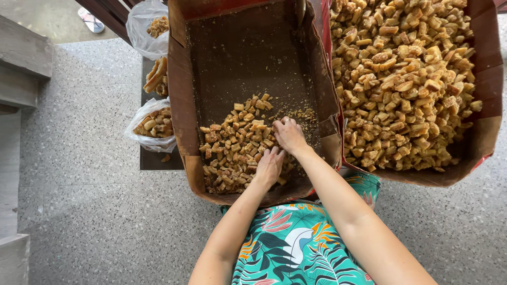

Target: The person repeatedly scoops small dried fruit pieces from a shallow cardboard tray and transfers them into a larger adjacent cardboard box. The hands work continuously, moving handfuls of pieces between the two containers.

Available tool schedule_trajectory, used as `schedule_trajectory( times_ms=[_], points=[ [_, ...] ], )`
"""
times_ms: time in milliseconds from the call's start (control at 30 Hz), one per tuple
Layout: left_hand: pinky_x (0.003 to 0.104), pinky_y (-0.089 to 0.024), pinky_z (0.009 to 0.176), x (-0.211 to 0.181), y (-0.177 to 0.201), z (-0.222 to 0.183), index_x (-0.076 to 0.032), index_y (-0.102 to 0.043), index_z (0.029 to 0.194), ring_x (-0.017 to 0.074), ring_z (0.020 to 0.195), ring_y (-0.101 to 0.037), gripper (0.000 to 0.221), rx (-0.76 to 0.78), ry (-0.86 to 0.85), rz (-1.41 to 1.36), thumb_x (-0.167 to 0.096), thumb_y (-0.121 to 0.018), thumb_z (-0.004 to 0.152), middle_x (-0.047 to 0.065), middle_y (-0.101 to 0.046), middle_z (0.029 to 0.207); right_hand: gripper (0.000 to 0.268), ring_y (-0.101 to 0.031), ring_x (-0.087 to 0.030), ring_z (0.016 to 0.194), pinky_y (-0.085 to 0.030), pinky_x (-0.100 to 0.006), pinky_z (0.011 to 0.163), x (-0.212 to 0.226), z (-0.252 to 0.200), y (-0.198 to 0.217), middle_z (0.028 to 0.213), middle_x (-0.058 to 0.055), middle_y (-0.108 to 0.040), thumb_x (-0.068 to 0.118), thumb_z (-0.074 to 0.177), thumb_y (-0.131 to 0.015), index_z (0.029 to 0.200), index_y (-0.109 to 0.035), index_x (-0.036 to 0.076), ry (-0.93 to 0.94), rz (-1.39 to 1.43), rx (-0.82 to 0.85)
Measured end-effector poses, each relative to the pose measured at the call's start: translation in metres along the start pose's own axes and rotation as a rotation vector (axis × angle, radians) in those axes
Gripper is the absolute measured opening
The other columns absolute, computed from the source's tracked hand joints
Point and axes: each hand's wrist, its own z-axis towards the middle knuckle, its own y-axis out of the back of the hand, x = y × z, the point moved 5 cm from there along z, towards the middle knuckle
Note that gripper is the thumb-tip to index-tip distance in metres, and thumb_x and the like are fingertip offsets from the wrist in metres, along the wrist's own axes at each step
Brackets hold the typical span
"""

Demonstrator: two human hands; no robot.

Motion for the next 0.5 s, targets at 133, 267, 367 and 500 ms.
schedule_trajectory(
  times_ms=[133, 267, 367, 500],
  points=[
    [0.037, -0.058, 0.084, 0.019, 0.044, -0.002, -0.010, -0.069, 0.109, 0.0244, 0.092, -0.063, 0.021, -0.116, 0.131, -0.348, -0.010, -0.057, 0.092, 0.013, -0.068, 0.110, 0.027, -0.055, -0.038, 0.118, -0.051, -0.050, 0.101, -0.008, 0.005, -0.009, 0.125, -0.023, -0.055, 0.006, 0.088, -0.061, 0.115, -0.058, 0.003, 0.030, 0.000, -0.041],
    [0.038, -0.059, 0.065, 0.063, 0.088, -0.012, -0.013, -0.058, 0.137, 0.0244, 0.068, -0.063, 0.038, 0.192, 0.754, -0.758, -0.005, -0.055, 0.099, 0.005, -0.070, 0.118, 0.018, -0.057, -0.034, 0.111, -0.053, -0.048, 0.098, -0.001, -0.002, 0.004, 0.121, -0.021, -0.057, 0.006, 0.089, -0.059, 0.106, -0.058, 0.001, 0.035, 0.108, -0.087],
    [0.025, -0.063, 0.087, 0.076, 0.126, -0.009, -0.008, -0.063, 0.134, 0.0151, 0.095, -0.073, 0.038, -0.002, 0.791, -1.369, -0.003, -0.054, 0.097, 0.012, -0.072, 0.117, 0.022, -0.062, -0.030, 0.093, -0.055, -0.049, 0.086, 0.001, -0.010, 0.018, 0.110, -0.016, -0.062, 0.012, 0.094, -0.054, 0.113, -0.060, 0.003, -0.281, 0.664, -0.014],
    [0.033, -0.065, 0.095, 0.058, 0.157, -0.008, -0.005, -0.056, 0.142, 0.0204, 0.108, -0.067, 0.039, 0.077, 0.631, -1.525, -0.004, -0.053, 0.103, 0.014, -0.061, 0.127, 0.038, -0.063, -0.019, 0.087, -0.063, -0.040, 0.086, 0.026, -0.031, 0.029, 0.100, -0.011, -0.064, 0.017, 0.096, -0.046, 0.126, -0.065, 0.005, -0.367, 1.908, 0.160]
  ],
)
